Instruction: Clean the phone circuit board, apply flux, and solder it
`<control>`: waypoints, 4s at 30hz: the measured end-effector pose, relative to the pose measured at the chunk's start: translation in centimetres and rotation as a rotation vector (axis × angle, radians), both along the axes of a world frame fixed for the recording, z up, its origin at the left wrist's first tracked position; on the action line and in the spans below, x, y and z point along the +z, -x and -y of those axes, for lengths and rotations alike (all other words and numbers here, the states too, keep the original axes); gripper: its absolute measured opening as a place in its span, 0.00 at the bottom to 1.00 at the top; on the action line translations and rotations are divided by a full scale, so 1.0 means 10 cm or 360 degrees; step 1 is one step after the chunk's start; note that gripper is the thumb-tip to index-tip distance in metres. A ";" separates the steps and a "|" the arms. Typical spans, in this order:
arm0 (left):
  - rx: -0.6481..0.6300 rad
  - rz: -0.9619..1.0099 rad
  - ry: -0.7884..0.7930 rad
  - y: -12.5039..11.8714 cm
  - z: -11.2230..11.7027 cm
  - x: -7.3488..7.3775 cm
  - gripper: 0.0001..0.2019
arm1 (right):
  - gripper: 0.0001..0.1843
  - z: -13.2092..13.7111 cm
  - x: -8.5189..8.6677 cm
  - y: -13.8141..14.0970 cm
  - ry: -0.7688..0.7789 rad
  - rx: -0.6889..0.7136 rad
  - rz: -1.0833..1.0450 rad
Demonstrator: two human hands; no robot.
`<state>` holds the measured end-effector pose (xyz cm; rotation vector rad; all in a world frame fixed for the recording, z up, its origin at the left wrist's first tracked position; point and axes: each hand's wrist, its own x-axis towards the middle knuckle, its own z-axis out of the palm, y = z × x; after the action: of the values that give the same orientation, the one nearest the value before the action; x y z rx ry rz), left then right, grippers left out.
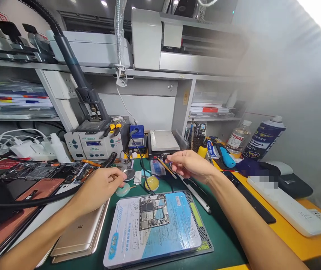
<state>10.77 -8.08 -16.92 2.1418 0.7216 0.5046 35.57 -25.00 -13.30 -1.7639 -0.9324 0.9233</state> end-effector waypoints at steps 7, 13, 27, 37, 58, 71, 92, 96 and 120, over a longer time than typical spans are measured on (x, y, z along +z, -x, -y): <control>0.0034 -0.0036 -0.0007 -0.01 -0.03 -0.04 0.18 | 0.18 0.15 0.05 -0.12 0.0042 -0.0056 0.0310; 0.0148 -0.0076 -0.0129 0.02 -0.04 -0.01 0.21 | 0.11 0.33 0.11 -0.32 0.0460 0.0083 0.0712; 0.0375 0.0025 -0.0375 0.03 -0.03 -0.03 0.21 | 0.13 0.34 0.07 -0.13 0.1229 0.0457 0.1042; 0.0347 0.0116 -0.0373 0.02 0.01 -0.01 0.20 | 0.16 0.38 0.12 -0.25 0.0933 0.0187 0.1483; 0.0308 0.0112 -0.0358 0.02 0.03 0.01 0.21 | 0.13 -0.07 -0.21 0.06 0.0699 0.0175 0.1780; 0.0413 0.0244 -0.0458 0.01 0.06 -0.01 0.23 | 0.15 -0.01 -0.14 0.06 0.0524 0.0377 0.1626; 0.0307 0.0131 -0.0371 0.02 0.07 0.02 0.21 | 0.14 0.00 -0.19 0.15 0.0559 0.0492 0.1393; 0.0305 0.0122 -0.0353 0.02 0.09 0.03 0.21 | 0.14 -0.01 -0.23 0.15 0.0504 0.0522 0.1385; 0.0319 0.0209 -0.0214 0.04 0.08 0.05 0.23 | 0.12 0.37 0.02 -0.33 0.1181 0.0360 0.1173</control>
<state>10.40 -8.89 -16.39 2.1465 0.8530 0.8133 38.89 -28.71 -13.06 -2.7838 -1.3793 0.8140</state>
